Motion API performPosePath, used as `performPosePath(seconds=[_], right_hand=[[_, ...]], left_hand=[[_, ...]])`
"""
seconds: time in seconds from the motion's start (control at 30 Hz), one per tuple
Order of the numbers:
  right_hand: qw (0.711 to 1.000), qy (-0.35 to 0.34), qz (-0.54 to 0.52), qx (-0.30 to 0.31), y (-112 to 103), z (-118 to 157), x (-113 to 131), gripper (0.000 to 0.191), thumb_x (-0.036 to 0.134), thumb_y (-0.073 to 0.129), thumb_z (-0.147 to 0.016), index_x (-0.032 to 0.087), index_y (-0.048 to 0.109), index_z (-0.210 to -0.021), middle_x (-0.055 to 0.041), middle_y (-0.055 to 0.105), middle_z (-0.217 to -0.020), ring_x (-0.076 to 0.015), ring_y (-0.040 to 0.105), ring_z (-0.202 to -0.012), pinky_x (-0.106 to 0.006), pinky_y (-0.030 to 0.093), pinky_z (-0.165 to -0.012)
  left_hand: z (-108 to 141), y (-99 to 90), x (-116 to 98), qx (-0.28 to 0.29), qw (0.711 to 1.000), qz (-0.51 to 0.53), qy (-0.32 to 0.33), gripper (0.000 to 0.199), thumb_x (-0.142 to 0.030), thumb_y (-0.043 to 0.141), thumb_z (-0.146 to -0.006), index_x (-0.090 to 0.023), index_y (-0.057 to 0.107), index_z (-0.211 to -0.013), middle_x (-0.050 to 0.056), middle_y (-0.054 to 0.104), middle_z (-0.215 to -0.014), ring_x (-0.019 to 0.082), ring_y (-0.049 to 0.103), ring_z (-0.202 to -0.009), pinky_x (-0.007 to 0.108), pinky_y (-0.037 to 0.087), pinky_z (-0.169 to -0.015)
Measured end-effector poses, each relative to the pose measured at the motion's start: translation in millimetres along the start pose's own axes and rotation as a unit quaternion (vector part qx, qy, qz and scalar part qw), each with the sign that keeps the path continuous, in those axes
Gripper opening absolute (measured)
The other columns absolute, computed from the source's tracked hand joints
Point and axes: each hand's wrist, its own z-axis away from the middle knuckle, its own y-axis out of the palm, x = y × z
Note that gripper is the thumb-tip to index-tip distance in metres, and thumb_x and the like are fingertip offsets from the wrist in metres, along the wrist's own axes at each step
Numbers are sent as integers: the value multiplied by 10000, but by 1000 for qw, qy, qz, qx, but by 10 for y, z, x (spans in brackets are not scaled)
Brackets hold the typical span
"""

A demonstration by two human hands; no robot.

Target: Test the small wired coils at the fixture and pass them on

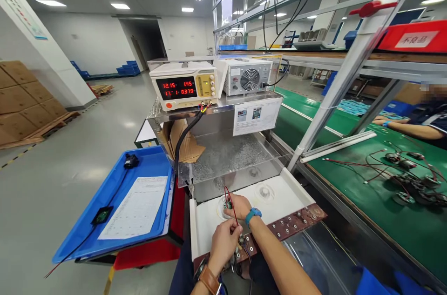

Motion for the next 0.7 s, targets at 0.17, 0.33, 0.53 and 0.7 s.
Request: performPosePath(seconds=[0.17,0.33,0.53,0.7], right_hand=[[1000,-11,9,-7,-14,-15,-16,356,402,678,-741,209,626,-1035,-50,713,-937,-220,650,-861,-271,388,-704],[1000,-25,14,-11,2,-45,-50,403,433,699,-737,213,632,-1068,-44,718,-937,-219,663,-860,-271,419,-693],[1000,-10,19,-17,44,-144,-123,434,512,745,-704,251,650,-1037,-12,723,-909,-214,674,-837,-267,453,-663],[999,-22,48,-4,63,-224,-161,335,476,713,-718,272,655,-978,11,740,-891,-222,692,-799,-258,463,-585]], left_hand=[[-30,9,30,5,1000,-2,16,198,-347,488,-827,-216,590,-717,25,691,-748,203,621,-758,285,423,-729],[-89,25,82,15,998,14,52,319,-480,455,-826,-222,605,-711,44,704,-723,228,638,-732,311,462,-727],[-219,48,157,35,997,37,61,424,-639,508,-750,-238,625,-677,43,724,-695,242,661,-702,308,516,-698],[-390,19,304,85,996,30,22,464,-705,595,-628,-248,642,-696,36,751,-719,265,705,-743,308,553,-720]])
